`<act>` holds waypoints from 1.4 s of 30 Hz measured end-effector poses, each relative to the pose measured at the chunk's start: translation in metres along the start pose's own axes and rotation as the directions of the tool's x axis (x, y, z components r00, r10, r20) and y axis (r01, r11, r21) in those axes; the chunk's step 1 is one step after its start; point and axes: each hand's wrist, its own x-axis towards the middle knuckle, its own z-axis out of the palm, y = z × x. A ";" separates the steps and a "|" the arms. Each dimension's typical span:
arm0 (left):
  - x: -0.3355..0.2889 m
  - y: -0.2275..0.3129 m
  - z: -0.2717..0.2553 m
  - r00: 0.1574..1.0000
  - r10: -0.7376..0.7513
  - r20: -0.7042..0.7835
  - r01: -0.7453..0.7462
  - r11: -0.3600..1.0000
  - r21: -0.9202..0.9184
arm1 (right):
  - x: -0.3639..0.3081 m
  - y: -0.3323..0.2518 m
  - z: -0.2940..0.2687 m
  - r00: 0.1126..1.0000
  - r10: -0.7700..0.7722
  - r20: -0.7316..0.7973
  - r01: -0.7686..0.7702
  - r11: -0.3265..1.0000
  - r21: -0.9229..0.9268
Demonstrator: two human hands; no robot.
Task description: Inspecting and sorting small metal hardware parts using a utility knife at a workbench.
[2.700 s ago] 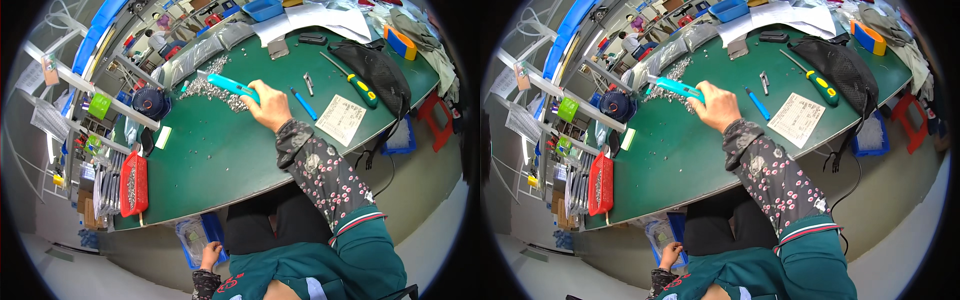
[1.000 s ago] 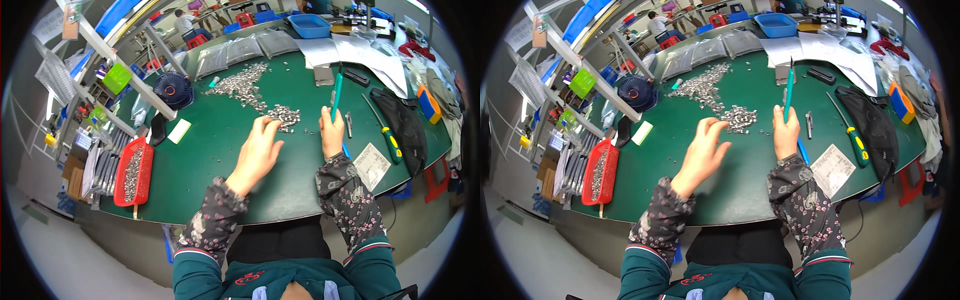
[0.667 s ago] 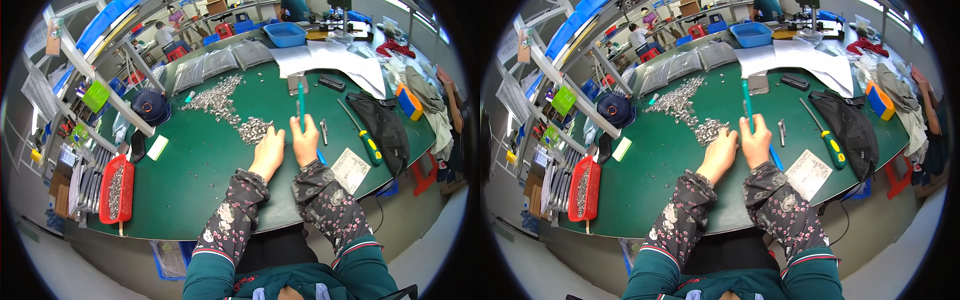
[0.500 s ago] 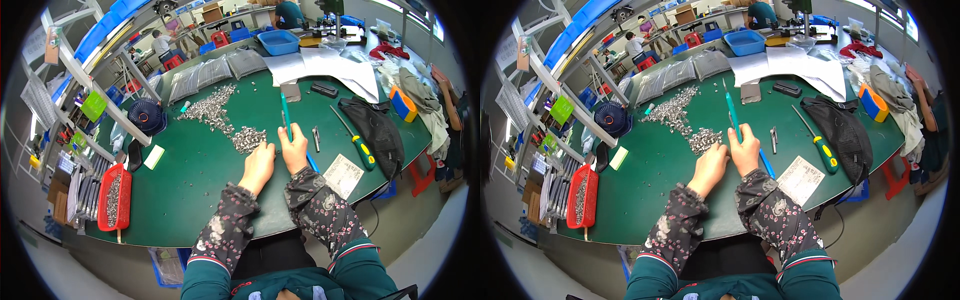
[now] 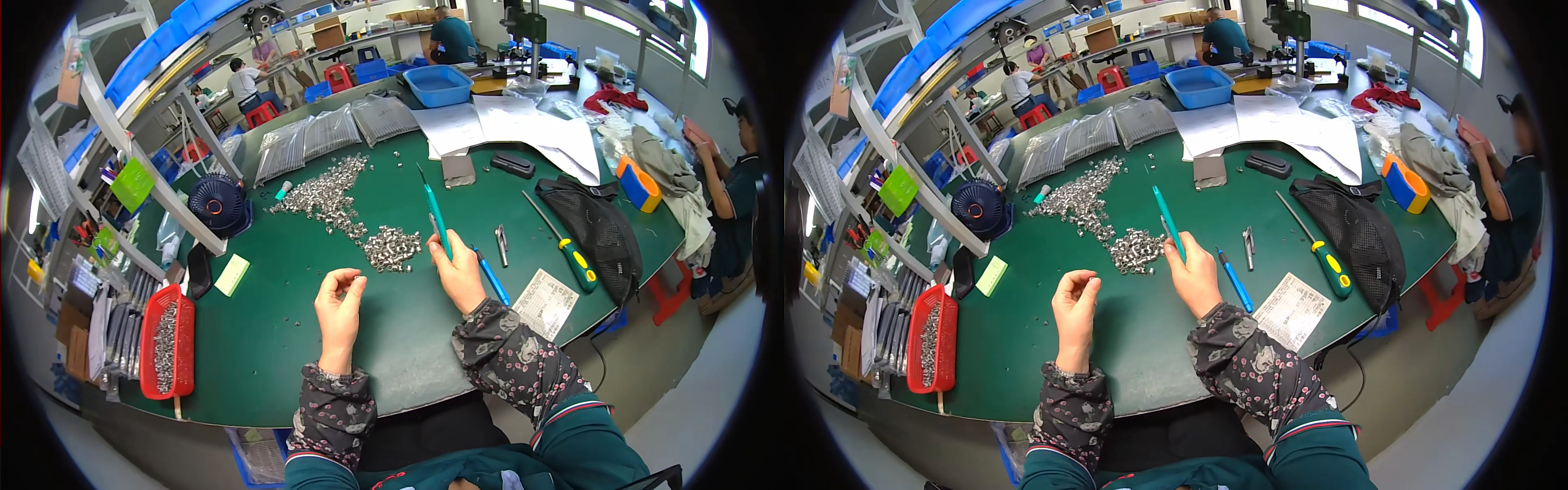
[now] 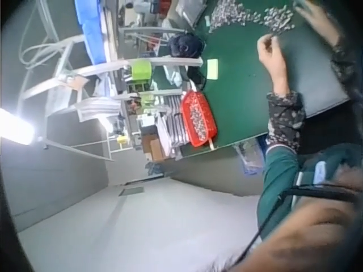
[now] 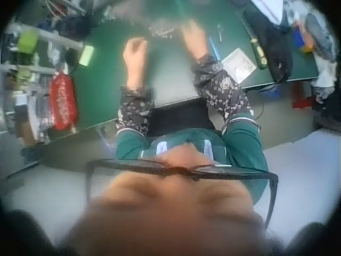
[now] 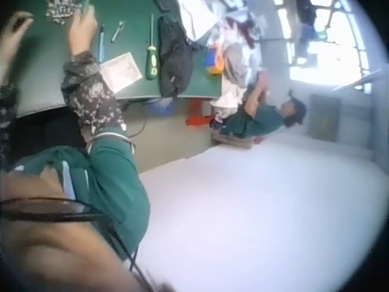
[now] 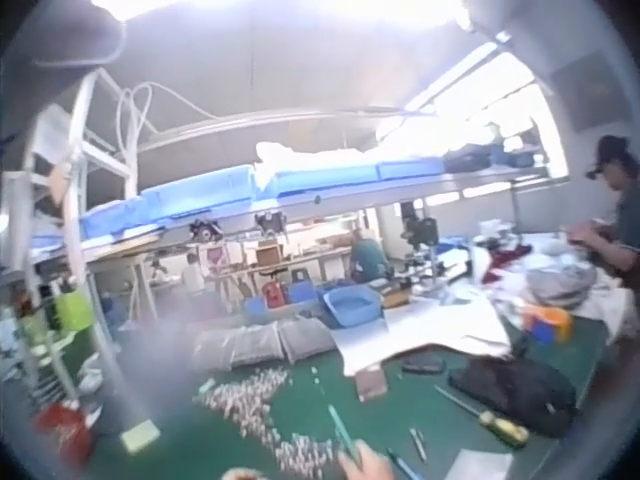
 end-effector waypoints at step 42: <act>0.010 -0.008 -0.018 0.918 -0.394 -0.047 0.265 0.696 -0.668 | 0.031 -0.029 0.024 0.852 0.031 0.522 0.167 0.930 -0.327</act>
